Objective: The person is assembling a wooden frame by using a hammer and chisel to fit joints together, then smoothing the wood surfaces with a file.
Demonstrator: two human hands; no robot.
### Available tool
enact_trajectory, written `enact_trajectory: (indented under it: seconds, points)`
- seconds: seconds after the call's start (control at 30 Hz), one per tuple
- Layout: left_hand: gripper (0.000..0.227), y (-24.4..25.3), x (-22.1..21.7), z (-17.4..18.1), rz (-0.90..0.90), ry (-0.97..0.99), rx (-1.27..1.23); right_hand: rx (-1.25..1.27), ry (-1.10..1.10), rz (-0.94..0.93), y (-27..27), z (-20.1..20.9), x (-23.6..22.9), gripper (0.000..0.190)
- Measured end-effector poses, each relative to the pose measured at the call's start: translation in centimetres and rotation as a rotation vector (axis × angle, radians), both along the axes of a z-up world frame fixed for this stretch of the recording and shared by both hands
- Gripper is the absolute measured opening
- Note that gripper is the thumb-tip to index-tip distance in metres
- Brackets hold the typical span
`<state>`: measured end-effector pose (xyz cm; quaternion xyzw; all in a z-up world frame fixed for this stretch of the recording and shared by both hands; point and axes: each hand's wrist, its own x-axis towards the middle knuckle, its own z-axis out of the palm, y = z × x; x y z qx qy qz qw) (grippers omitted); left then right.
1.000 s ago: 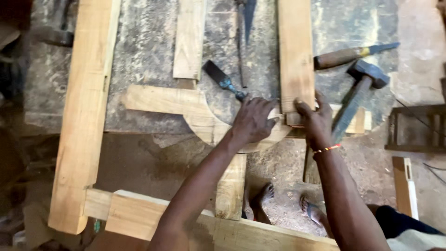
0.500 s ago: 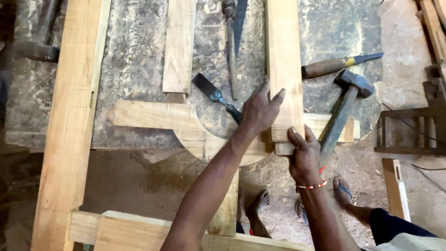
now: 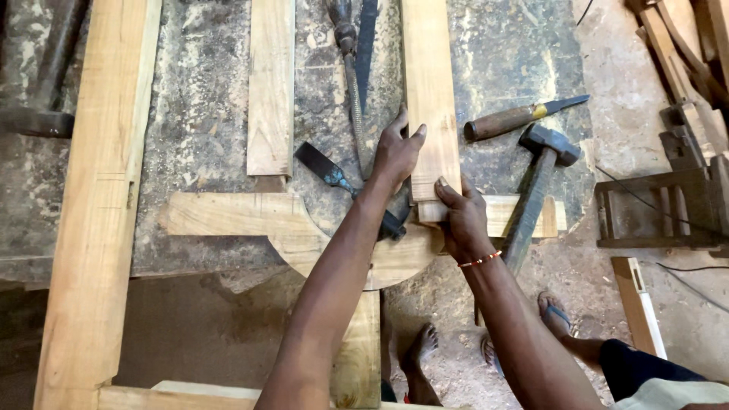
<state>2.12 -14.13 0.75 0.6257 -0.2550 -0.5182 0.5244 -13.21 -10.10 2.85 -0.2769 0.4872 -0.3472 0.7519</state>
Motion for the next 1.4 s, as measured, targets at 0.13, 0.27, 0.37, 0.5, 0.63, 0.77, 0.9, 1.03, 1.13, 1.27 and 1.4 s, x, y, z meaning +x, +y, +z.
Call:
enact_trajectory:
  seconds: [0.13, 0.27, 0.37, 0.5, 0.63, 0.77, 0.9, 1.03, 1.13, 1.27, 1.4]
  points:
    - [0.071, -0.9, 0.8, -0.8, -0.024, -0.091, 0.105, 0.013, 0.098, 0.007, -1.3, -2.5, 0.5, 0.043]
    - [0.071, -2.1, 1.3, -1.0, 0.030, -0.068, 0.063, -0.315, 0.493, 0.233, -3.1, -3.8, 0.0, 0.049]
    - [0.071, -1.9, 1.1, -1.2, 0.055, -0.054, 0.059, -0.641, 1.205, 0.608, -3.8, -2.8, -0.8, 0.057]
    - [0.068, -2.2, 0.9, -0.9, 0.089, -0.043, 0.298, -0.839, 1.386, 0.735, -3.1, -1.8, 0.0, 0.105]
    - [0.066, -2.9, 0.4, -2.1, 0.126, -0.236, 0.227, -1.074, 1.396, 0.622, -2.9, -3.7, -0.2, 0.098]
    - [0.066, -3.4, -0.2, -2.1, 0.088, -0.382, 0.281, -0.894, 1.110, 0.523, -2.8, -3.9, -0.7, 0.090]
    - [0.064, -3.2, -0.3, -2.8, 0.102, -0.439, 0.234, -0.801, 1.097, 0.502, -2.9, -3.7, -0.7, 0.089]
    - [0.063, -3.1, 0.2, -3.7, 0.162, -0.286, 0.112, -0.915, 1.030, 0.385, -3.0, -4.2, -0.2, 0.089]
    - [0.061, -2.5, 0.4, -4.5, 0.194, -0.182, 0.030, -0.860, 0.993, 0.367, -2.6, -5.3, -0.1, 0.089]
    - [0.060, -2.5, 0.9, -5.3, 0.230, -0.059, -0.134, -0.917, 1.011, 0.310, -1.9, -5.0, 0.3, 0.092]
    - [0.062, -2.5, 1.1, -5.7, 0.233, 0.007, -0.135, -0.875, 1.105, 0.366, -1.9, -4.6, 0.4, 0.094]
